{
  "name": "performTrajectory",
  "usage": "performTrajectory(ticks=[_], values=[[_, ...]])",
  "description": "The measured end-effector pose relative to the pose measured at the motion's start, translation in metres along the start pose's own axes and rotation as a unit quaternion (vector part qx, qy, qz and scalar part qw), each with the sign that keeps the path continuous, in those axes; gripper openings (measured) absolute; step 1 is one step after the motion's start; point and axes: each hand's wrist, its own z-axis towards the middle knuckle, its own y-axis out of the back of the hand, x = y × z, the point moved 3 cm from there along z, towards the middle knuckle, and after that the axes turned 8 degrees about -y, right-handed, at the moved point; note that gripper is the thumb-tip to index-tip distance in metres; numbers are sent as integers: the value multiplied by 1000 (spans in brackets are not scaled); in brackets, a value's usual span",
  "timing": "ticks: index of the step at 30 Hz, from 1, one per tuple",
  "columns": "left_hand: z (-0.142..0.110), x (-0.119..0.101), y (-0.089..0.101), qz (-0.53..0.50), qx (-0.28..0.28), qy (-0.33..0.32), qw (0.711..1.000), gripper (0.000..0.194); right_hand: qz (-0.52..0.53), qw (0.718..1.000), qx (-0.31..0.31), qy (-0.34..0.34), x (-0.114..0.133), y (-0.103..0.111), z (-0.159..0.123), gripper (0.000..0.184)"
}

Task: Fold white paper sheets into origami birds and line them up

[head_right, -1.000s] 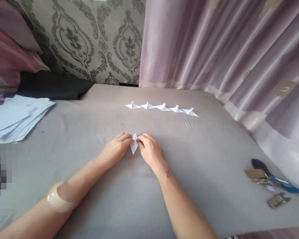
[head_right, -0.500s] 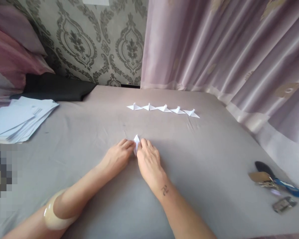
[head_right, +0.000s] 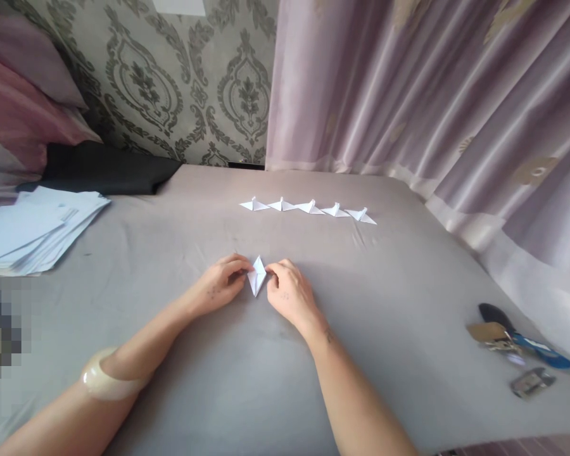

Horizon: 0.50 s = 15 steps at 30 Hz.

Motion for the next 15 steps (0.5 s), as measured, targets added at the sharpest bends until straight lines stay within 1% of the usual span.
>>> performTrajectory(ticks=[3,6,9,12,15], values=[[1,0,2,-17,-5,10,1000,23,42,999,-11,-18,2,-2,1,20],[2,2,1,-23,-5,7,1000,19,67,997,-18,-43,1,-8,3,13],[2,5,0,-24,-17,22,999,18,105,993,-14,-61,-1,-13,4,10],[1,8,1,-54,-45,55,996,28,171,983,4,-59,-1,-13,5,13],[2,5,4,-154,-49,93,982,34,238,971,0,-17,5,-8,4,16]])
